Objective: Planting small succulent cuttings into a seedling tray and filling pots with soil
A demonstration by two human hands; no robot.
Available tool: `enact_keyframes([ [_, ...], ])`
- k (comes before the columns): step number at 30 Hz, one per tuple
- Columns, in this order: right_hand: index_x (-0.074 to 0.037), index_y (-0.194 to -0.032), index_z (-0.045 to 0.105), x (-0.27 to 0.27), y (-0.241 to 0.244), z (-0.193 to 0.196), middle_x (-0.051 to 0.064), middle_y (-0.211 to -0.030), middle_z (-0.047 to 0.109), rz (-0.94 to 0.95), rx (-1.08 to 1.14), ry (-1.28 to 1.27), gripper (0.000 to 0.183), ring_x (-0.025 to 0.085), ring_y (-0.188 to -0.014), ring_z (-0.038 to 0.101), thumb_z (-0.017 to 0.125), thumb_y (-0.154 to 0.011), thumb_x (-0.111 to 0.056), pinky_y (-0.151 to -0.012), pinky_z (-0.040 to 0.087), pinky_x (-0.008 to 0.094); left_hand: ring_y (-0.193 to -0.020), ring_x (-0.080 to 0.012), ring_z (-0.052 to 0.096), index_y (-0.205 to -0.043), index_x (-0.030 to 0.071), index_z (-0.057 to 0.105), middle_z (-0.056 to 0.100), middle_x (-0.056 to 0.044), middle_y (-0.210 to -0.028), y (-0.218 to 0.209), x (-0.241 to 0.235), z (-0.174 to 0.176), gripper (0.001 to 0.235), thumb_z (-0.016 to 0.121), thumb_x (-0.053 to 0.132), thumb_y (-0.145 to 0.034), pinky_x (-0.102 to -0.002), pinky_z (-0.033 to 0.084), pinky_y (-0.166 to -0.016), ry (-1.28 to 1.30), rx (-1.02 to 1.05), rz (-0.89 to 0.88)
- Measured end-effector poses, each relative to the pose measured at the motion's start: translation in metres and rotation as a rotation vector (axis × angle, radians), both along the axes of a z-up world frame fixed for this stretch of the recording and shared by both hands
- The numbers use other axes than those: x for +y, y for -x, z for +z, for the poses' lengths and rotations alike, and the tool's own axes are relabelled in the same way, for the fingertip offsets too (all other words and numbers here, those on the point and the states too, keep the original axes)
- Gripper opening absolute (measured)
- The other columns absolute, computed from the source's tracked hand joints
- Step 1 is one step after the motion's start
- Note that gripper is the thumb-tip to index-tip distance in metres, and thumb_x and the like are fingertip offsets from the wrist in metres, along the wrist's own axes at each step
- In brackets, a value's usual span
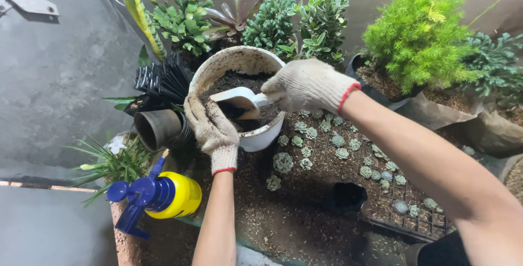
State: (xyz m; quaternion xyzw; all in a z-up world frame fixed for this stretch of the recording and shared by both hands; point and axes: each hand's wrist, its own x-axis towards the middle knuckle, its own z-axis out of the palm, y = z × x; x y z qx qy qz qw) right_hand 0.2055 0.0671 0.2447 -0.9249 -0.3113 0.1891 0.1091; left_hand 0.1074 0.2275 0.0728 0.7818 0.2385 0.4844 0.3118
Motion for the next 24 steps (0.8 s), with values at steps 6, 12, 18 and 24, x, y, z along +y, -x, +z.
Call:
enact_keyframes([
  [6, -0.020, -0.111, 0.075, -0.010, 0.004, -0.007, 0.003, -0.091, 0.073, -0.141, -0.170, 0.225, 0.022, 0.026, -0.095, 0.075, 0.070, -0.091, -0.026, -0.088, 0.060, 0.048, -0.133, -0.0444, 0.050, -0.140, 0.008, 0.061, 0.059, -0.021, -0.137, 0.003, -0.008, 0.009, 0.041, 0.059, 0.030, -0.106, -0.059, 0.032, -0.114, -0.329, 0.141, 0.185],
  [12, -0.018, -0.102, 0.074, -0.007, 0.006, -0.015, -0.006, -0.083, 0.070, -0.273, -0.357, 0.435, 0.017, 0.020, -0.090, 0.075, 0.073, -0.093, -0.032, -0.080, 0.063, 0.050, -0.135, -0.0263, 0.057, -0.131, 0.021, 0.071, 0.075, 0.000, -0.122, -0.006, 0.007, -0.011, 0.033, 0.061, 0.038, -0.105, -0.057, 0.022, -0.123, -0.511, 0.314, 0.131],
  [18, -0.004, -0.096, 0.078, 0.004, 0.004, -0.055, 0.012, -0.078, 0.076, -0.337, -0.244, 0.491, 0.032, 0.035, -0.084, 0.077, 0.082, -0.077, -0.030, -0.066, 0.059, 0.063, -0.143, -0.0197, 0.046, -0.142, 0.030, 0.058, 0.065, 0.009, -0.140, 0.003, 0.003, 0.026, 0.044, 0.037, 0.050, -0.109, -0.054, 0.015, -0.126, -0.258, 0.756, 0.002],
  [24, -0.008, -0.103, 0.077, -0.003, 0.057, 0.004, 0.013, -0.090, 0.077, -0.225, -0.080, 0.414, 0.034, 0.033, -0.097, 0.076, 0.076, -0.084, -0.036, -0.081, 0.061, 0.055, -0.140, -0.0218, 0.046, -0.144, 0.027, 0.056, 0.064, 0.005, -0.137, 0.001, -0.001, 0.018, 0.046, 0.036, 0.049, -0.109, -0.054, 0.025, -0.121, -0.310, 0.684, 0.002],
])
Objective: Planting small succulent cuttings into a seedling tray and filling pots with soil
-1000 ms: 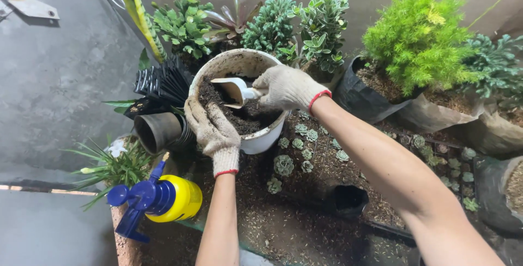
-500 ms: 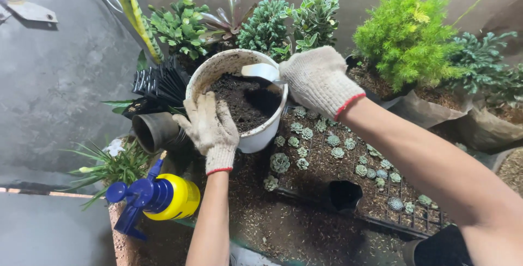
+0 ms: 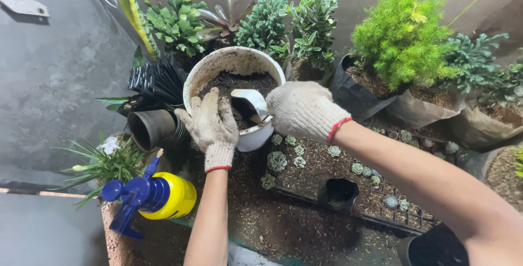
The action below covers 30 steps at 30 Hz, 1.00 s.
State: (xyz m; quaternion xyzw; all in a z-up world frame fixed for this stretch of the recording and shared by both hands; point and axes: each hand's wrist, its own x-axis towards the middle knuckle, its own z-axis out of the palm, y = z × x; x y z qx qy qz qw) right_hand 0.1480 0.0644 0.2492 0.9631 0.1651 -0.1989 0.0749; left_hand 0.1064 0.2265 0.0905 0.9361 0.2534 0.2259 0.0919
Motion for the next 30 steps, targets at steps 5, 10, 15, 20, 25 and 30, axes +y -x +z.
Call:
enact_keyframes([
  [5, -0.011, -0.102, 0.074, -0.014, 0.020, -0.005, 0.012, -0.093, 0.076, 0.036, 0.132, -0.482, 0.027, 0.034, -0.103, 0.074, 0.068, -0.091, -0.034, -0.091, 0.059, 0.050, -0.131, -0.0221, 0.054, -0.139, 0.027, 0.062, 0.068, 0.003, -0.131, -0.001, -0.014, -0.005, 0.038, 0.044, 0.041, -0.108, -0.055, 0.026, -0.118, -0.031, -0.266, 0.006],
  [10, -0.019, -0.089, 0.072, -0.022, 0.015, -0.039, 0.007, -0.086, 0.071, 0.027, 0.209, -0.744, 0.020, 0.028, -0.092, 0.074, 0.063, -0.089, -0.037, -0.085, 0.059, 0.045, -0.124, -0.0300, 0.062, -0.136, 0.020, 0.066, 0.072, -0.004, -0.126, -0.004, -0.007, -0.017, 0.038, 0.049, 0.038, -0.106, -0.053, 0.035, -0.113, -0.042, -0.451, -0.051],
  [15, -0.017, -0.096, 0.082, -0.041, 0.008, -0.056, 0.010, -0.062, 0.067, -0.163, 0.428, -0.966, 0.019, 0.016, -0.049, 0.061, 0.076, -0.084, -0.029, -0.043, 0.055, 0.026, -0.147, -0.0210, 0.039, -0.155, 0.032, 0.045, 0.050, 0.003, -0.156, -0.009, -0.002, -0.015, 0.049, 0.033, 0.047, -0.110, -0.055, 0.017, -0.124, 0.082, -0.019, 0.035],
  [20, -0.013, -0.110, 0.081, -0.055, 0.017, -0.033, 0.014, -0.065, 0.068, -0.301, 0.485, -1.051, 0.028, 0.014, -0.045, 0.056, 0.077, -0.084, -0.023, -0.035, 0.049, 0.022, -0.145, -0.0193, 0.040, -0.152, 0.030, 0.048, 0.051, 0.003, -0.154, -0.021, 0.006, -0.026, 0.045, 0.034, 0.046, -0.112, -0.053, 0.014, -0.125, 0.147, -0.042, 0.095],
  [25, -0.011, -0.124, 0.076, -0.075, 0.017, -0.043, 0.017, -0.066, 0.069, -0.342, 0.484, -1.082, 0.042, 0.016, -0.042, 0.055, 0.079, -0.083, -0.019, -0.033, 0.046, 0.026, -0.124, -0.0188, 0.057, -0.134, 0.025, 0.063, 0.067, 0.001, -0.134, -0.022, 0.005, -0.032, 0.034, 0.049, 0.041, -0.107, -0.054, 0.033, -0.111, 0.035, -0.297, 0.072],
  [30, -0.011, -0.127, 0.075, -0.090, 0.026, -0.032, 0.018, -0.067, 0.069, -0.407, 0.452, -1.075, 0.040, 0.017, -0.042, 0.054, 0.075, -0.087, -0.017, -0.034, 0.044, 0.028, -0.114, -0.0189, 0.063, -0.125, 0.026, 0.067, 0.073, 0.002, -0.122, -0.024, 0.007, -0.034, 0.030, 0.061, 0.038, -0.098, -0.052, 0.039, -0.105, -0.037, -0.322, 0.114],
])
